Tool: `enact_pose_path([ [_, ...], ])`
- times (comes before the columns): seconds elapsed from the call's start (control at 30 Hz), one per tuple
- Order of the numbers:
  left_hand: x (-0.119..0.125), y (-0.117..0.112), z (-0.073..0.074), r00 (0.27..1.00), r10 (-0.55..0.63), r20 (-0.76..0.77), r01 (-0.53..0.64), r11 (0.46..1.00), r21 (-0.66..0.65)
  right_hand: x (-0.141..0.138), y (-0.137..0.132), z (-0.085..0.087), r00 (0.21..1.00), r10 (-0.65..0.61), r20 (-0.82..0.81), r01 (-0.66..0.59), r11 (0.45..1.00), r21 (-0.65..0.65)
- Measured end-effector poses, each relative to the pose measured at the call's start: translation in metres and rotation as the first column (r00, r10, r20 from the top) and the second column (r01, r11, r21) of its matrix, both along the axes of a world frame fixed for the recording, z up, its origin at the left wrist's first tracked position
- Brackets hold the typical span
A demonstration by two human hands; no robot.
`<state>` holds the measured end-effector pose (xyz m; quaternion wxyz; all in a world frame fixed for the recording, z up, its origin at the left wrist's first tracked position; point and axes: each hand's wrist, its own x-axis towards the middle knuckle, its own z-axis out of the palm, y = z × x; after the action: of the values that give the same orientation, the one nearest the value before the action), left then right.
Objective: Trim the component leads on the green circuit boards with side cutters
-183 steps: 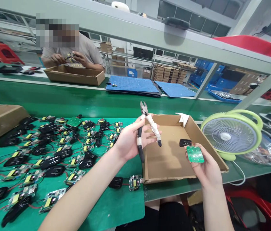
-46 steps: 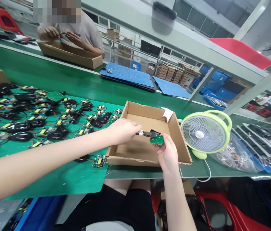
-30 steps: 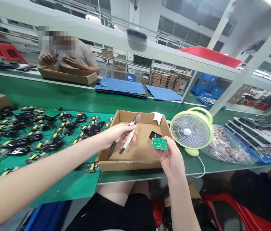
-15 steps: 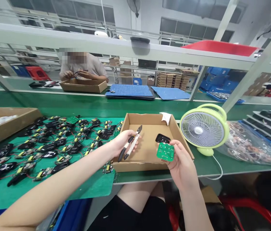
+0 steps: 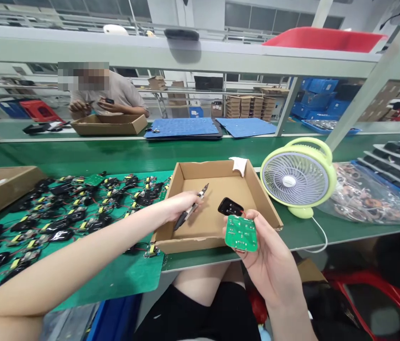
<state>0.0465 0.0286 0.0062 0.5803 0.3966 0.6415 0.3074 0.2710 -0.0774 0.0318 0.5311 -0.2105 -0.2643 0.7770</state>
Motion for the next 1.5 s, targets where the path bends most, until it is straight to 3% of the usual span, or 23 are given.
enact_pose_path([
  [0.2,-0.002,0.004,0.012,0.909,-0.203,-0.364,0.226,0.974,0.02,0.005,-0.001,-0.003,1.0,0.01,0.01,-0.011,0.999,0.034],
  [0.43,-0.021,-0.016,0.047,0.649,-0.382,-0.658,0.519,0.855,0.016,0.002,0.0,-0.007,1.0,0.003,0.002,-0.003,1.0,0.015],
  [0.57,-0.033,-0.04,0.051,0.526,-0.387,-0.758,0.584,0.812,-0.009,-0.002,0.003,-0.009,0.999,-0.026,0.034,0.026,1.0,-0.006],
  [0.63,-0.038,-0.05,0.051,0.518,-0.347,-0.782,0.59,0.807,0.033,-0.005,0.006,-0.01,0.997,-0.052,0.052,0.053,0.999,-0.013],
  [0.67,-0.04,-0.053,0.051,0.55,-0.321,-0.771,0.579,0.812,0.075,-0.006,0.007,-0.011,0.996,-0.072,0.06,0.073,0.997,-0.014],
  [0.7,-0.042,-0.056,0.052,0.626,-0.299,-0.72,0.545,0.828,0.13,-0.007,0.009,-0.011,0.993,-0.093,0.07,0.094,0.995,-0.013],
  [0.77,-0.043,-0.061,0.054,0.877,-0.245,-0.414,0.364,0.9,0.238,-0.008,0.011,-0.012,0.985,-0.144,0.094,0.146,0.989,-0.015],
  [0.8,-0.042,-0.063,0.055,0.97,-0.191,-0.148,0.223,0.942,0.25,-0.008,0.012,-0.014,0.981,-0.162,0.109,0.165,0.986,-0.017],
  [0.83,-0.04,-0.064,0.056,0.979,-0.108,0.174,0.07,0.975,0.211,-0.008,0.013,-0.016,0.976,-0.177,0.125,0.181,0.983,-0.016],
  [0.87,-0.037,-0.066,0.057,0.952,-0.061,0.3,-0.002,0.979,0.206,-0.007,0.015,-0.018,0.973,-0.178,0.147,0.183,0.983,-0.017],
  [1.03,-0.021,-0.081,0.056,0.822,0.077,0.564,-0.254,0.936,0.242,-0.004,0.019,-0.031,0.953,-0.211,0.216,0.211,0.977,0.022],
  [1.07,-0.019,-0.085,0.054,0.766,0.077,0.639,-0.286,0.93,0.23,-0.005,0.019,-0.032,0.943,-0.239,0.234,0.239,0.971,0.026],
  [1.17,-0.013,-0.097,0.049,0.456,0.037,0.889,-0.31,0.943,0.12,-0.01,0.012,-0.029,0.906,-0.298,0.301,0.305,0.952,0.026],
  [1.23,-0.009,-0.105,0.045,0.31,0.021,0.951,-0.3,0.951,0.077,-0.013,0.006,-0.027,0.881,-0.32,0.348,0.336,0.942,0.015],
  [1.3,-0.004,-0.112,0.043,0.222,0.007,0.975,-0.307,0.95,0.063,-0.013,0.001,-0.027,0.86,-0.328,0.391,0.355,0.935,0.002],
  [1.4,0.001,-0.12,0.042,0.121,-0.018,0.993,-0.323,0.945,0.056,-0.01,-0.004,-0.034,0.814,-0.372,0.447,0.411,0.912,0.011],
  [1.5,0.003,-0.125,0.043,0.074,-0.031,0.997,-0.328,0.943,0.054,-0.005,-0.007,-0.043,0.763,-0.405,0.503,0.44,0.896,0.053],
])
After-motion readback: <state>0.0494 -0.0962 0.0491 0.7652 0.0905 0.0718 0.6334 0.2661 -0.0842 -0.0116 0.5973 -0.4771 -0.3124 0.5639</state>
